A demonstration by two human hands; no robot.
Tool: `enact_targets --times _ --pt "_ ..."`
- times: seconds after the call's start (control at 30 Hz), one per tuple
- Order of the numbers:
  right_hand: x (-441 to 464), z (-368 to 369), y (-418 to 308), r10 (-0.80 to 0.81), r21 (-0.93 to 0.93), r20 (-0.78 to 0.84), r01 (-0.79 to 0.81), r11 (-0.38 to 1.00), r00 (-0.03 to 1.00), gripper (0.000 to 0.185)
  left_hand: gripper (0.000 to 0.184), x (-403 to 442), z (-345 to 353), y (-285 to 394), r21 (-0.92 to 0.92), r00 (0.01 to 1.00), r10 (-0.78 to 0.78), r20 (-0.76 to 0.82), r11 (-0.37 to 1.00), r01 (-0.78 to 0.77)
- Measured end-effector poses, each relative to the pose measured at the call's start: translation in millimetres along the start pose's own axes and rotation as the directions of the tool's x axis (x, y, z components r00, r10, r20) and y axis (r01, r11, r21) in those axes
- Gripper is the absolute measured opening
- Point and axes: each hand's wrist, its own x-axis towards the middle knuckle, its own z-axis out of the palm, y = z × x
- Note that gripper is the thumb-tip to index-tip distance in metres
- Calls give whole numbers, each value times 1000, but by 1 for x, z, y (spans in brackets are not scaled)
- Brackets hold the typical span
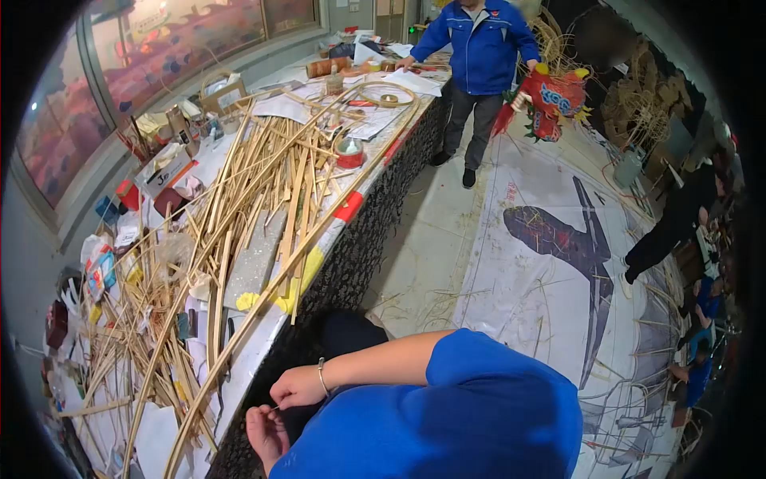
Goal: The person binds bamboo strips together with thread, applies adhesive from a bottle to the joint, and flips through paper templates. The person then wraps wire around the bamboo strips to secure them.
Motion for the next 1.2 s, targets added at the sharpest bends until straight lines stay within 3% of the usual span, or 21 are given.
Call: enact_targets --times 0.1,0.13,0.17,0.23,0.27,0.3,0.37,0.47,0.57,0.6,0.67,0.73,0.83,0.93,1.03,1.07,1.13,1.17,1.2 --pt "-27 6 26 174 -378 22 -152 913 985 16 10 -8 -19 -31 301 982 -120 -148 940 160" --pt "-42 0 24 296 -561 40 -224 797 954 17 12 -4 -52 -52 487 989 -30 -148 868 99" --pt "-57 -3 37 350 -629 3 -270 729 937 17 14 -3 -89 -70 652 989 58 -134 757 44" --pt "-88 5 83 265 -672 -227 -348 654 937 15 20 -18 -117 -79 981 936 346 -68 195 -1" --pt "-105 6 86 239 -768 -269 -357 532 933 15 23 -26 -124 -83 990 890 455 22 -132 43" --pt "-120 13 102 158 -799 -323 -358 483 933 14 26 -33 -128 -91 967 858 513 -25 -205 151" --pt "-140 24 110 -184 -860 -369 -260 439 911 15 32 -47 -126 -100 871 770 631 -94 -323 371" --pt "-135 20 118 -41 -805 -367 -295 514 929 13 39 -47 -132 -87 879 898 349 -268 -294 376" --pt "-122 16 133 80 -724 -346 -320 611 935 12 41 -53 -140 -77 931 963 228 -146 -297 212" --pt "-121 17 137 31 -652 -392 -301 696 919 11 38 -61 -131 -65 956 988 96 -121 -255 142" --pt "-127 23 130 151 -564 -394 -368 739 907 12 37 -83 -128 -54 984 976 -167 -143 -131 121" --pt "-145 33 109 261 -410 -385 -417 811 885 19 36 -104 -110 -48 990 943 -306 -130 -97 105" --pt "-185 64 99 258 -283 -251 -326 902 933 15 36 -124 -88 -42 990 906 -404 -124 -108 87" --pt "-182 66 88 318 -246 -288 -391 887 903 14 37 -124 -76 -38 989 872 -475 -116 -134 59" --pt "-159 59 93 375 -364 -136 -398 842 917 16 38 -113 -55 -27 982 849 -505 -155 -171 78" --pt "-155 52 87 354 -400 -101 -364 841 930 17 41 -115 0 -1 954 828 -480 -289 -218 207" --pt "-145 36 65 315 -454 -40 -298 840 948 18 40 -107 -25 -10 970 822 -515 -243 -130 205" --pt "-138 22 40 261 -446 -140 -296 845 955 18 40 -103 -33 -13 976 820 -531 -214 -84 201" --pt "-127 2 -1 356 -197 -157 -383 903 921 18 40 -102 -31 -11 973 818 -532 -220 -61 222"
